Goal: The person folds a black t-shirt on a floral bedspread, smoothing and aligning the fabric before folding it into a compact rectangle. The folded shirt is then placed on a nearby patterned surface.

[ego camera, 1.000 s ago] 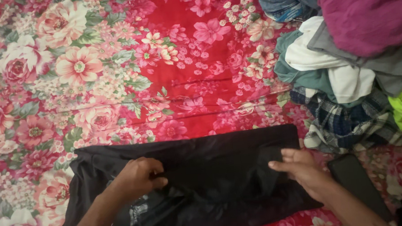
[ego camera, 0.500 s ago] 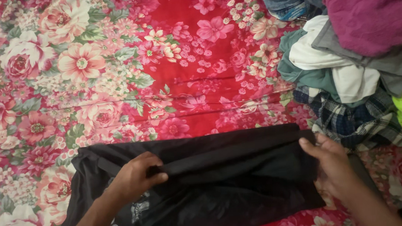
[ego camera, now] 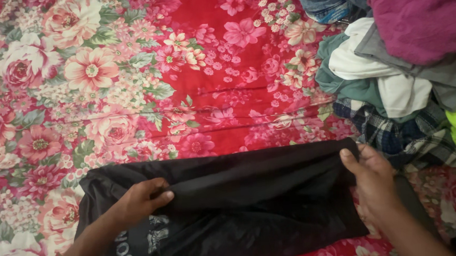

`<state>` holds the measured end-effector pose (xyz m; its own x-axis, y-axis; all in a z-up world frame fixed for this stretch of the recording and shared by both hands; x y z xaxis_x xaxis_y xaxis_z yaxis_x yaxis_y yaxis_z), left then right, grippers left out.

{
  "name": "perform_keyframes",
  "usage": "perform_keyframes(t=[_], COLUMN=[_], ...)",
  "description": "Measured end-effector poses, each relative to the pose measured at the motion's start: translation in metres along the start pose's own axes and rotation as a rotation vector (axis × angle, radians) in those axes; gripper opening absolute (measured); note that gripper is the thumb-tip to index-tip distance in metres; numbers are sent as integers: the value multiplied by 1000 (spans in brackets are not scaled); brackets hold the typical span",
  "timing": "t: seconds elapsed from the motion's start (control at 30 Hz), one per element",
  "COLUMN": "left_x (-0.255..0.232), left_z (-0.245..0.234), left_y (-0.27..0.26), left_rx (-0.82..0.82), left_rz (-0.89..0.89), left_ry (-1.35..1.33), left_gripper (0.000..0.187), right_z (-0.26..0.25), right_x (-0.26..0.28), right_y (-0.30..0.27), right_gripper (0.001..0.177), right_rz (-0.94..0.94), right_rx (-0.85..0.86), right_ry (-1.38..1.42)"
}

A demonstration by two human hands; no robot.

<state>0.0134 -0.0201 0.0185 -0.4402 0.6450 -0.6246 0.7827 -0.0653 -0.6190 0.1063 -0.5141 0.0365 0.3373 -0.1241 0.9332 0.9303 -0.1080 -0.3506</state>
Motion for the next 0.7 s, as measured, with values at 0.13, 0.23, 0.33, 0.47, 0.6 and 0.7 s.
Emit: perform_keyframes(t=[0.13,0.23,0.33,0.47,0.6,0.7], left_x=[13,23,33,55,88,106], left_z=[-5,-9,-11,-25,-36,-48], left_y=[0,4,8,13,19,19], left_rx=[181,289,362,360,361,158], left_rz=[-56,-170,-194,-191,-236,-189], left_ry=[100,227,321,264,273,473], left_gripper=[41,49,55,58,54,66], right_z=[0,-1,-3,-4,1,5], right_x=[-20,-35,-46,-59,-63,-72], right_y=[6,16,25,31,41,45], right_gripper=[19,23,29,34,32,30], right_rz=[44,36,53,283,184,89], right_rx=[-35,16,74,118,173,130], right_ry=[-25,-112,-213,-224,-225,-262])
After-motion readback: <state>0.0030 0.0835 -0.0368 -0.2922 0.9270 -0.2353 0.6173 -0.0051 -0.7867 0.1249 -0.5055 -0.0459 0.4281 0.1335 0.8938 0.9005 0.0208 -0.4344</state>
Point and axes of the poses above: each hand's wrist, its own y-axis towards the middle knuckle, its own z-axis out of the palm, x = y × z, the point moved 3 cm from there along y, towards the middle knuckle, and after that the axes turned 2 degrees about -z, right-handed, at the moved point
